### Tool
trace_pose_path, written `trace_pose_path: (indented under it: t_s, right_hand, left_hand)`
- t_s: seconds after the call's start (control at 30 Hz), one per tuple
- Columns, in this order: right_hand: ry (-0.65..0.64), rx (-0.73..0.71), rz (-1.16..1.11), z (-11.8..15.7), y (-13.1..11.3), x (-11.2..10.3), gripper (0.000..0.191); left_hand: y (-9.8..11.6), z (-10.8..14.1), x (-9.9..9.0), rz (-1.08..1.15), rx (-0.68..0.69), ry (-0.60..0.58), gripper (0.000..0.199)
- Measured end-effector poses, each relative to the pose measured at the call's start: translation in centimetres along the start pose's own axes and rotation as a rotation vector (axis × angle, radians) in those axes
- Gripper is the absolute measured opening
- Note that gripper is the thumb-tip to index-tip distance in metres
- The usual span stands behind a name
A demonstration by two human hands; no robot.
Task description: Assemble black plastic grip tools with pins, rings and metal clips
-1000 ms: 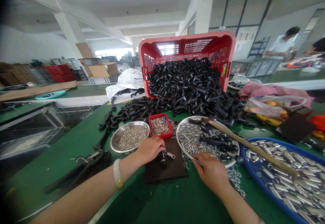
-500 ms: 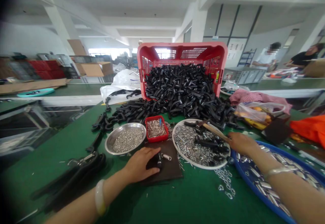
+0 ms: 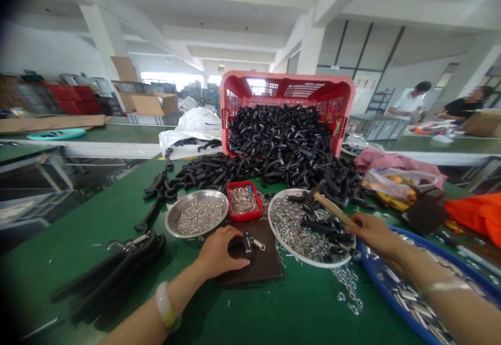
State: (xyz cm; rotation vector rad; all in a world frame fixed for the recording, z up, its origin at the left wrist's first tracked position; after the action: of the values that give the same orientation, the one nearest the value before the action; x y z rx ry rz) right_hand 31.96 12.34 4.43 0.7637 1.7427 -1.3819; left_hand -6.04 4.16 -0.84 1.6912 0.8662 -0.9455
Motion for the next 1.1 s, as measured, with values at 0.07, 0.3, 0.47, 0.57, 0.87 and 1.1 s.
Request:
trace_pose_path:
  t_s: [0.07, 0.3, 0.47, 0.57, 0.87, 1.1]
  right_hand:
    - [0.051, 0.01, -0.158, 2.5, -2.7, 1.2, 0.034]
    - [0.062, -0.408, 0.071, 9.4, -13.2, 7.1, 0.048]
    - [0.039, -0.479, 0.128, 9.7, -14.7, 7.6, 0.05]
    - [0.178, -0.464, 0.124, 9.9, -14.7, 6.7, 0.057]
    - [-0.06, -0.248, -0.099, 9.1, -14.1, 7.8, 0.048]
    - [0.035, -0.091, -0.05, 5.6, -6.5, 4.6, 0.047]
  left_hand:
    - [-0.1, -0.2, -0.1, -0.012, 0.016, -0.018, 0.059]
    - [-0.4, -0.4, -0.2, -0.031, 0.038, -0.048, 0.061]
    - [-0.4, -0.4, -0.3, -0.009, 0.04, -0.062, 0.061]
    - [-0.4, -0.5, -0.4, -0.004, 0.035, -0.074, 0.062]
    - [-0.6, -0.3, -0.3, -0.003, 0.044, -0.077, 0.062]
    - [0.0, 0.4, -0.8, 0.092, -0.022, 0.041, 0.058]
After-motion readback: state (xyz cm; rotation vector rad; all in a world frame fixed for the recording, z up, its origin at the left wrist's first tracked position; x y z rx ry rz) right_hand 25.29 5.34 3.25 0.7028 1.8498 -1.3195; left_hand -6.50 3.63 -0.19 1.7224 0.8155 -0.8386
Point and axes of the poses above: each hand's wrist, its own z-axis away from the middle knuckle, its own x-axis out of the palm, y = z × x, the point moved 5 cm from there along -z, towards the middle knuckle, and after that the axes turned 6 degrees about -z, right-handed, at the moved point
